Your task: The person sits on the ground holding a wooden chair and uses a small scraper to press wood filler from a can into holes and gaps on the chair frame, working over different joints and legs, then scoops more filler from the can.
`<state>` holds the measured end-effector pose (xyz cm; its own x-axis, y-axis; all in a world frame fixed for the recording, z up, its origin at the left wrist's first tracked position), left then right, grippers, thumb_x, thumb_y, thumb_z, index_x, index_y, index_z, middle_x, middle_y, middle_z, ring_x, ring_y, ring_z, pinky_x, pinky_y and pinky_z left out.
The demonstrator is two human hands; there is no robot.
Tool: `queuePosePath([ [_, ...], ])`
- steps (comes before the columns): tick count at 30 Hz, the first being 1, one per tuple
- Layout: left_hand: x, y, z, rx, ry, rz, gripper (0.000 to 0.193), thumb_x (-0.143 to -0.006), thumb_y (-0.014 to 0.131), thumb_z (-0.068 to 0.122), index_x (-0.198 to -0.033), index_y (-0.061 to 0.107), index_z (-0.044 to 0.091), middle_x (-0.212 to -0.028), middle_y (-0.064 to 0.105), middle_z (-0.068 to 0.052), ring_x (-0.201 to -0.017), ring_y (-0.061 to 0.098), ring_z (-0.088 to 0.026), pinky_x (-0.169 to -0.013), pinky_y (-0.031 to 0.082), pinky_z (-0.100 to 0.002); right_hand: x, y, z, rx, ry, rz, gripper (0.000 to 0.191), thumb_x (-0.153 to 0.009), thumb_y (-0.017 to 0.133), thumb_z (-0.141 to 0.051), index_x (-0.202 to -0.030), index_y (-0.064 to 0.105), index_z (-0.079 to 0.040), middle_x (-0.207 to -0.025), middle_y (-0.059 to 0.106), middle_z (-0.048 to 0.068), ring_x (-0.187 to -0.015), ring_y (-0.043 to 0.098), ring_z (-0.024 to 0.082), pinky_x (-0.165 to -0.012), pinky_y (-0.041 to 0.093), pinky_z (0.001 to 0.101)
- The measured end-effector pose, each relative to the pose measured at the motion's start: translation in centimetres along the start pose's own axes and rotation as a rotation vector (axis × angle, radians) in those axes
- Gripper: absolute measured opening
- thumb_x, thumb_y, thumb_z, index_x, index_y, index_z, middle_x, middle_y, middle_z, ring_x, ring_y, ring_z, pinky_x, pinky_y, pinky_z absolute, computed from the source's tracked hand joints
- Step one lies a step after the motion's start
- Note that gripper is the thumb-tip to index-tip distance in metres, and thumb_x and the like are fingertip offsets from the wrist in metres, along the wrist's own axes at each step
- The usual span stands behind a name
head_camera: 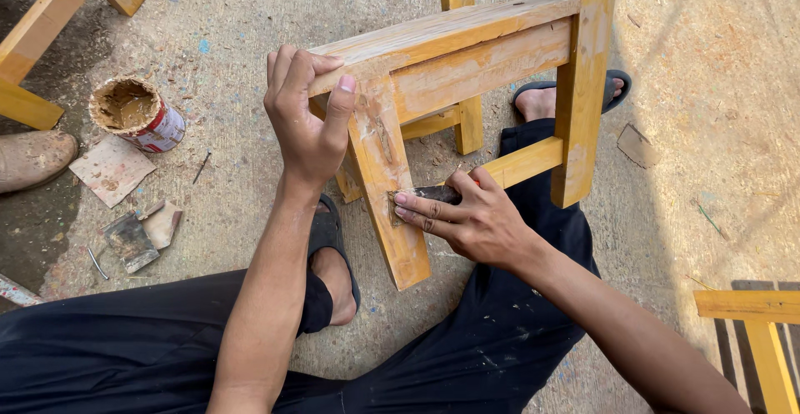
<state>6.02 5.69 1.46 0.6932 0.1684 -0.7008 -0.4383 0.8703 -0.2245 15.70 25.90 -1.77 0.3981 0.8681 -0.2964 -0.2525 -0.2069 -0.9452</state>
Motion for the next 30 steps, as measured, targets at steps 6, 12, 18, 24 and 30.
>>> queuePosePath([
  [6,0.0,0.1,0.7,0.014,0.016,-0.006,0.023,-0.101,0.068,0.024,-0.100,0.063,0.001,-0.099,0.057,-0.012,-0.099,0.053,-0.029,-0.089,0.045,-0.039,1.2,-1.8,-0.4,0.100,0.086,-0.037,0.049,-0.084,0.067,-0.017,-0.133,0.073,-0.024,-0.150,0.058,-0.015,-0.088,0.050,0.022,-0.076,0.042,0.0340],
  [12,-0.4,-0.3,1.4,0.013,0.034,0.025,0.020,-0.099,0.068,0.020,-0.098,0.062,0.001,-0.096,0.055,-0.012,-0.097,0.054,-0.029,-0.091,0.044,-0.042,0.5,-3.7,-2.0,0.096,0.122,0.017,0.048,-0.085,0.065,-0.016,-0.132,0.072,-0.021,-0.151,0.057,-0.012,-0.092,0.052,0.022,-0.081,0.044,0.0341],
  [18,-0.2,-0.1,0.8,0.003,0.029,0.022,0.021,-0.099,0.067,0.022,-0.097,0.062,0.001,-0.095,0.055,-0.011,-0.096,0.052,-0.028,-0.090,0.044,-0.042,-1.0,-3.0,-3.0,0.118,0.094,0.007,0.046,-0.092,0.061,-0.018,-0.136,0.071,-0.021,-0.152,0.056,-0.012,-0.089,0.051,0.021,-0.076,0.042,0.0321],
  [24,0.3,0.0,0.5,0.017,0.024,0.010,0.024,-0.100,0.068,0.024,-0.100,0.063,0.001,-0.098,0.055,-0.011,-0.098,0.052,-0.028,-0.089,0.045,-0.040,-0.9,-2.6,-3.3,0.166,0.127,-0.090,0.046,-0.092,0.058,-0.021,-0.136,0.070,-0.021,-0.151,0.057,-0.013,-0.087,0.049,0.020,-0.073,0.041,0.0312],
  [30,0.2,-0.1,1.0,0.026,0.046,0.002,0.024,-0.099,0.068,0.025,-0.101,0.063,0.001,-0.097,0.056,-0.012,-0.098,0.052,-0.029,-0.092,0.044,-0.042,-0.5,-2.6,-3.2,0.172,0.146,-0.093,0.048,-0.089,0.061,-0.018,-0.136,0.069,-0.021,-0.151,0.057,-0.013,-0.085,0.048,0.020,-0.073,0.040,0.0320],
])
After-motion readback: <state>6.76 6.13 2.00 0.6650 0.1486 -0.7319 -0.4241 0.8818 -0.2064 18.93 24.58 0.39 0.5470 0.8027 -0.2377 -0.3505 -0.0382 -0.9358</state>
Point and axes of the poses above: each hand's wrist, its own x-axis away from the middle knuckle, its own y-axis out of the palm, z = x × y, the point moved 9 cm from there along -x, towards the middle knuckle
